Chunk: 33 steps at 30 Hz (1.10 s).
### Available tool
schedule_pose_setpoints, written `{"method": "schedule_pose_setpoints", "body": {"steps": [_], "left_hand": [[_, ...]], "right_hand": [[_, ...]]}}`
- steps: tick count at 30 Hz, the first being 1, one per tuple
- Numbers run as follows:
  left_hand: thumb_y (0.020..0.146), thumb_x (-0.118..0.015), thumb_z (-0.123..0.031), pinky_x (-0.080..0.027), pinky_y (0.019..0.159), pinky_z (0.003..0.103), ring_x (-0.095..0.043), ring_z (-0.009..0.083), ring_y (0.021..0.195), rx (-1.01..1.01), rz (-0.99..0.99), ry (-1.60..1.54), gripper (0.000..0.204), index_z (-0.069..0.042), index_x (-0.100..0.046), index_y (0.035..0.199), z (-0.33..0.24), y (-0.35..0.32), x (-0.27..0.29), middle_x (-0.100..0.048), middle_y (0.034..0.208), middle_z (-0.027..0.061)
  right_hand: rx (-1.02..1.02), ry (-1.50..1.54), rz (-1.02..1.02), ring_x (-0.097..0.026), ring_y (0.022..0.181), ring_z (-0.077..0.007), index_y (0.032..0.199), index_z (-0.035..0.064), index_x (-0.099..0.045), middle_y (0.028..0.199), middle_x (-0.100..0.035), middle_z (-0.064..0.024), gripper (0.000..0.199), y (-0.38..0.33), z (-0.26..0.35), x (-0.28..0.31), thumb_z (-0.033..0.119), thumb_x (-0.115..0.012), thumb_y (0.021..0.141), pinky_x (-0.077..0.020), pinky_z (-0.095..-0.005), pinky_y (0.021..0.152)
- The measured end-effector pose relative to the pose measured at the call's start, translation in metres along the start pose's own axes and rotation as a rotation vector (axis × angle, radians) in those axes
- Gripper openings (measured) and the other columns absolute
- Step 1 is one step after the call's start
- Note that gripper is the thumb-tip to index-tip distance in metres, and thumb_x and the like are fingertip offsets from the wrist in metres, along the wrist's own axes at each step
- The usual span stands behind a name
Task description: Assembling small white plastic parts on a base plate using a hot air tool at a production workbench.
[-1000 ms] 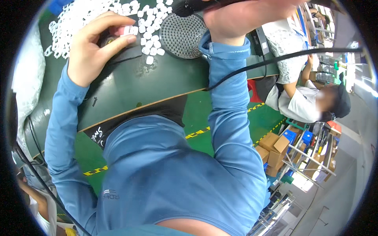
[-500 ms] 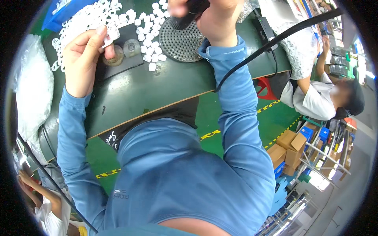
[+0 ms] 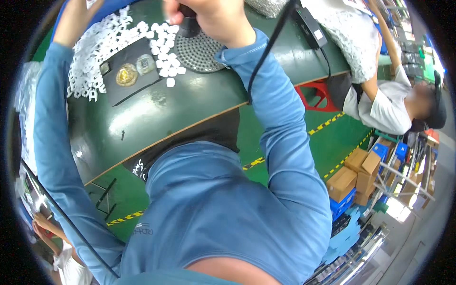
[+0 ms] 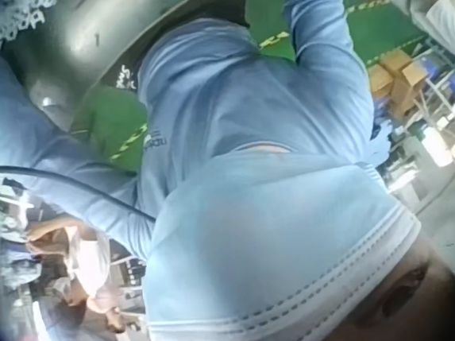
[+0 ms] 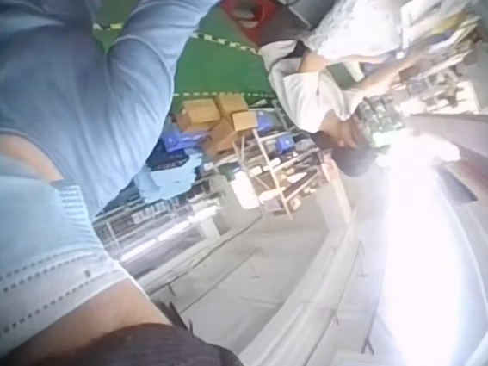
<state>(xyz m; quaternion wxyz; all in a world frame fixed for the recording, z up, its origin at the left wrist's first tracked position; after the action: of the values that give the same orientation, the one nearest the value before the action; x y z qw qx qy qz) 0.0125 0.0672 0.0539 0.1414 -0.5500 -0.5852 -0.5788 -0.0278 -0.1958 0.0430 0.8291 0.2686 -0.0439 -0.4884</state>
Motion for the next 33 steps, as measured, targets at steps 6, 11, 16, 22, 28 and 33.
{"method": "schedule_pose_setpoints", "body": {"steps": [6,11,16,22,28,33], "left_hand": [[0.079,-0.073,-0.004,-0.049,0.078,0.041,-0.061,0.0331,0.084,-0.290,0.107,0.138,0.006,-0.003,-0.068,0.083,-0.024,-0.011,-0.013,-0.062,0.080,0.0120],[0.079,-0.072,-0.007,-0.052,0.068,0.044,-0.067,0.0363,0.073,-0.154,0.293,-0.007,0.008,-0.002,-0.070,0.084,-0.042,-0.017,-0.007,-0.068,0.079,0.0167],[0.081,-0.072,-0.017,-0.054,0.072,0.044,-0.069,0.0345,0.078,-0.165,0.418,0.307,0.016,-0.004,-0.075,0.090,-0.009,-0.024,-0.023,-0.072,0.084,0.0175],[0.081,-0.075,-0.037,-0.055,0.082,0.053,-0.070,0.0424,0.095,-0.002,0.505,0.467,0.036,-0.004,-0.075,0.096,-0.009,-0.017,-0.040,-0.073,0.098,0.0225],[0.090,-0.070,-0.025,-0.053,0.078,0.050,-0.067,0.0389,0.092,-0.101,0.447,0.395,0.026,-0.006,-0.057,0.101,0.058,-0.040,-0.066,-0.068,0.092,0.0165],[0.091,-0.071,-0.026,-0.051,0.075,0.049,-0.066,0.0382,0.089,0.006,0.369,0.386,0.025,-0.006,-0.056,0.096,0.051,-0.050,-0.052,-0.066,0.089,0.0153]], "right_hand": [[-0.018,0.053,0.044,-0.058,0.055,-0.0122,0.111,-0.0050,-0.058,0.072,-0.062,-0.0083,0.048,0.006,0.002,-0.017,0.035,-0.075,0.092,-0.0480,-0.0256,0.051],[-0.036,0.002,0.022,-0.059,0.054,-0.0117,0.098,-0.0015,-0.063,0.070,-0.063,-0.0060,0.038,0.005,-0.006,-0.011,0.034,-0.075,0.093,-0.0466,-0.0242,0.050],[0.028,-0.034,0.070,-0.057,0.050,-0.0093,0.083,0.0036,-0.064,0.065,-0.062,-0.0020,0.034,0.014,-0.006,-0.015,0.034,-0.076,0.092,-0.0430,-0.0230,0.048],[0.017,0.008,0.073,-0.057,0.053,-0.0086,0.092,0.0030,-0.062,0.067,-0.061,-0.0018,0.030,0.008,-0.006,-0.011,0.029,-0.078,0.091,-0.0451,-0.0231,0.049],[-0.067,0.033,0.102,-0.061,0.059,-0.0113,0.114,-0.0027,-0.061,0.075,-0.064,-0.0050,0.041,0.005,-0.003,-0.010,0.027,-0.077,0.091,-0.0472,-0.0240,0.054],[-0.009,0.061,0.245,-0.069,0.088,-0.0221,0.139,-0.0065,-0.048,0.096,-0.070,-0.0139,0.097,0.010,0.004,0.001,0.061,-0.083,0.078,-0.0557,-0.0350,0.081]]}}
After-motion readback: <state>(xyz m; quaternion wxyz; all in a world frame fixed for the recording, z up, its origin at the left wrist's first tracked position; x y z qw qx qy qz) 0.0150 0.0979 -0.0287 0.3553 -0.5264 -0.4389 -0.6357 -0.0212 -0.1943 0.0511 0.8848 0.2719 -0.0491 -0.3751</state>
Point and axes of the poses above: each hand's wrist, its own y-axis towards the middle knuckle, its own x-axis out of the back of the hand, z = x × y, the point moved 2 cm from there along y, towards the middle knuckle
